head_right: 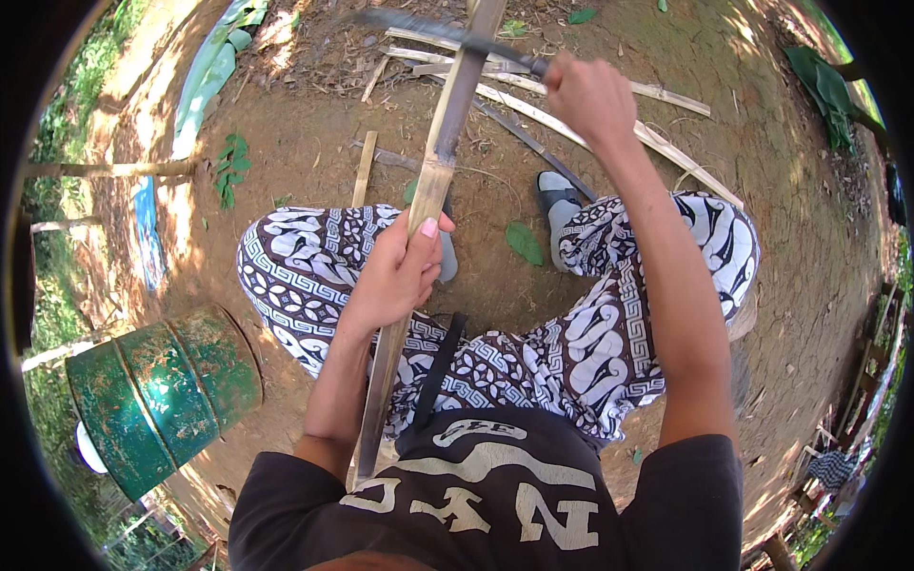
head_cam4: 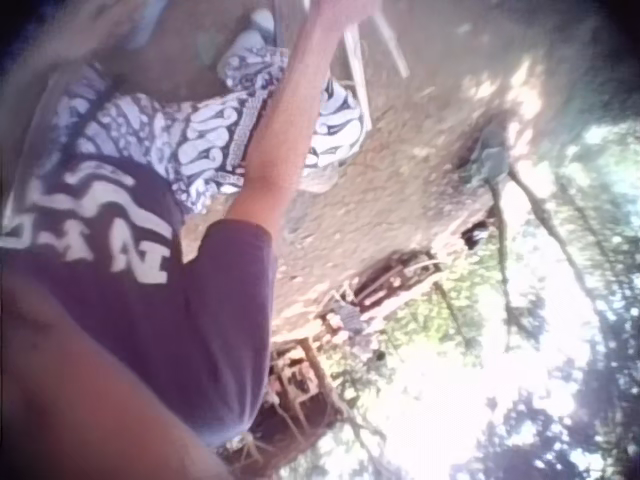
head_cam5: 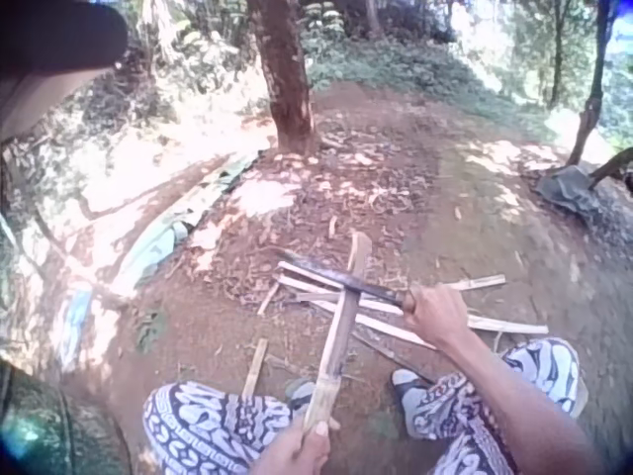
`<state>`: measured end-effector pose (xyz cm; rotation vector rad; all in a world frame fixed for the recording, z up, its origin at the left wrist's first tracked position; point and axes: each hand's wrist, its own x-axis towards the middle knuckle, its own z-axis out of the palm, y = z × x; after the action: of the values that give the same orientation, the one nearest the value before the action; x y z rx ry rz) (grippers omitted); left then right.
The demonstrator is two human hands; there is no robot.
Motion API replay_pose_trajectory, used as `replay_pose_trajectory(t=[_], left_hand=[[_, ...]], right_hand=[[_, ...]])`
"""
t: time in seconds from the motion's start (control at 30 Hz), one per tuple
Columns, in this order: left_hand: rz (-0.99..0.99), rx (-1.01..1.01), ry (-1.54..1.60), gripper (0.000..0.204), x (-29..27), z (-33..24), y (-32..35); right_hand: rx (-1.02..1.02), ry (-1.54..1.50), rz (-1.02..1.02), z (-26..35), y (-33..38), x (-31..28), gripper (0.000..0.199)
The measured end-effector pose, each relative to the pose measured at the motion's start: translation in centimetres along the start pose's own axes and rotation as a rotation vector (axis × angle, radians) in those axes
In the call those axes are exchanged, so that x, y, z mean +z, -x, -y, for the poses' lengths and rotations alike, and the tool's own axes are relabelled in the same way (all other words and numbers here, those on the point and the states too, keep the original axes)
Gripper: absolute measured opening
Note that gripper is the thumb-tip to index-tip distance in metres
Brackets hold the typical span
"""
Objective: The person uses a large knife to scrape and shave a long strip of bamboo while holding it against their lap.
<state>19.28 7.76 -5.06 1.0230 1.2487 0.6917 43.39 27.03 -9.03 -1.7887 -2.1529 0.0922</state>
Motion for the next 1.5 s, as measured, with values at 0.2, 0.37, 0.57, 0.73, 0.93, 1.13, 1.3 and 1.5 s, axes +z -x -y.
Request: replay_pose_trajectory(t=[0.2,0.37,0.57,0.73,0.93,1.13,1.3,1.5], left_hand=[[0.029,-0.027,0.173,0.030,-0.6,-1.9,-0.3],[0.026,-0.058,0.134,0.032,-1.0,-1.5,-0.3],[0.104,-0.013,0.248,0.037,-1.2,-1.8,0.0],[0.030,0.046,0.230,0.041,-1.3,-2.4,-0.8],[0.013,0.010,0.185,0.040,-1.3,-1.5,-1.1],[-0.029,0.001,0.095,0.038,-1.1,-1.8,-1.1],[-0.038,-0.013,0.046,0.035,-1.2,-1.9,-0.9],[-0.051,0.002,0.028,0.035,-0.7,-1.9,-0.7]], right_hand=[[-0.146,-0.241,-0.060,2.2,2.9,0.2,0.008],[-0.340,-0.232,0.012,4.0,4.2,-0.5,0.006],[0.083,-0.280,-0.106,1.3,1.0,-0.6,0.014],[-0.109,-0.448,0.058,4.8,5.0,-1.4,0.012],[-0.322,-0.394,0.092,6.7,6.3,-1.6,0.011],[-0.296,-0.384,0.178,6.6,6.4,-2.1,0.011],[-0.317,-0.426,0.256,6.4,6.2,-2.5,0.009],[-0.280,-0.443,0.266,6.1,6.5,-1.7,0.008]])
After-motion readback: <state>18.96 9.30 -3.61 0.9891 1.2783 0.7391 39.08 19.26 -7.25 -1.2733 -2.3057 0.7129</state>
